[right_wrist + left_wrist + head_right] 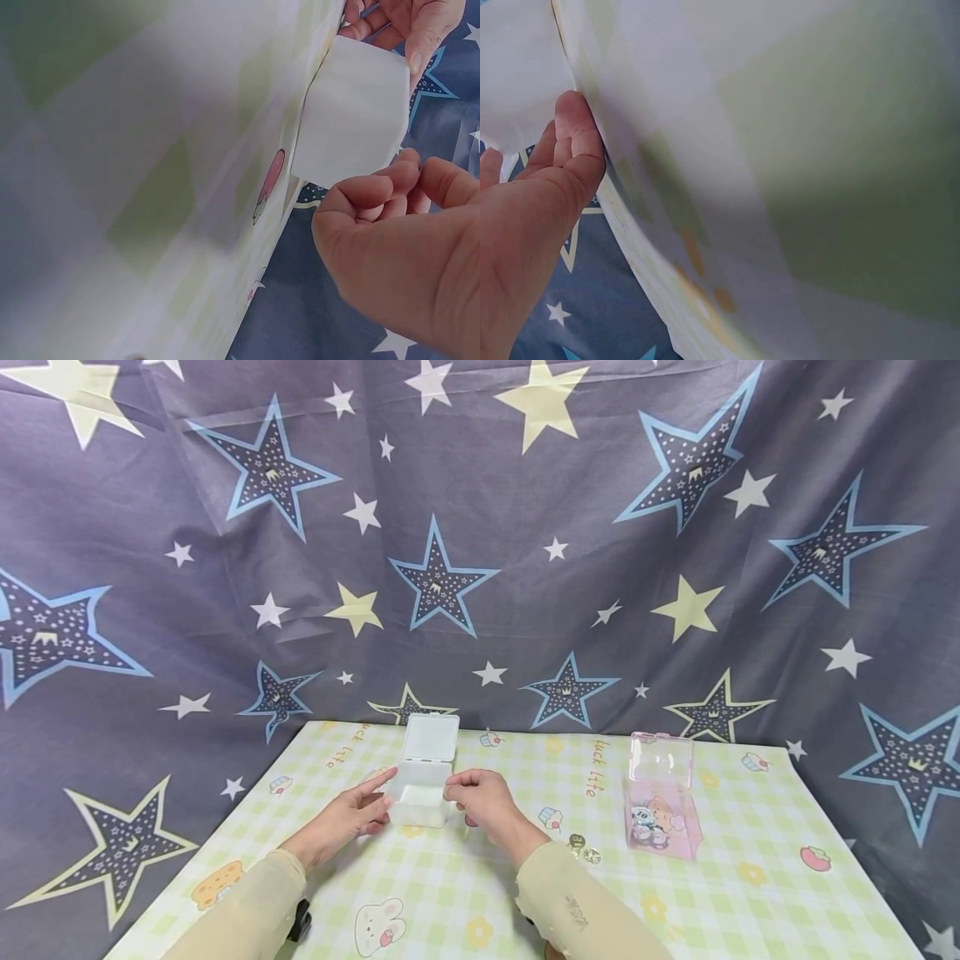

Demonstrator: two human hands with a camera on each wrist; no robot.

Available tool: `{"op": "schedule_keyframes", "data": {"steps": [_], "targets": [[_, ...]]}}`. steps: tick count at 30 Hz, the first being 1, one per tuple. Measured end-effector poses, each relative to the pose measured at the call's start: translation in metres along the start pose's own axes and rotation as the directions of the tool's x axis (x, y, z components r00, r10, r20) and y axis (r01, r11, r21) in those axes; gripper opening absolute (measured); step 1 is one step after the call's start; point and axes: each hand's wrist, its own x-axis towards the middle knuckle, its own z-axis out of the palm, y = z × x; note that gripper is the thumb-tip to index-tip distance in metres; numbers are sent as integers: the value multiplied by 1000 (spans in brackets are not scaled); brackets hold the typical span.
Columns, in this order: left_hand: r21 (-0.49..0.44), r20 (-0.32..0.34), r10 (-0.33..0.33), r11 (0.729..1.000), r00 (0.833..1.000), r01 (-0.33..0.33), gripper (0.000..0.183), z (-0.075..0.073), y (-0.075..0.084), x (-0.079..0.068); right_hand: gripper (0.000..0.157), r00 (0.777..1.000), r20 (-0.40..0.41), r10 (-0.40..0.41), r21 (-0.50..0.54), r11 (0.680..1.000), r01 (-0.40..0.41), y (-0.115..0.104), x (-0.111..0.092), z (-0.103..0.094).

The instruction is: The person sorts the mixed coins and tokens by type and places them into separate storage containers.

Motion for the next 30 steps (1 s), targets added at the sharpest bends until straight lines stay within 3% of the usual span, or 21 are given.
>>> {"op": "schedule_keyframes", "data": {"steps": [7,14,21,24,30], "targets": [[12,15,5,1000,1000,-5,64,6,0,2,23,993,66,-96,-93,990,102,5,-22,-29],[31,7,-10,999,1000,10,63,7,0,4,23,981,111,-159,-309,933,186,13,-50,-85],[44,3,-1,999,1000,0,65,4,-3,4,28,980,111,-167,-418,886,199,20,-63,-130],[26,-4,-2,1000,1000,2,64,3,-3,6,26,975,112,-194,-477,850,224,20,-65,-142],[28,-21,-7,1000,1000,8,59,3,1,7,21,958,145,-246,-610,740,282,22,-70,-159]]}}
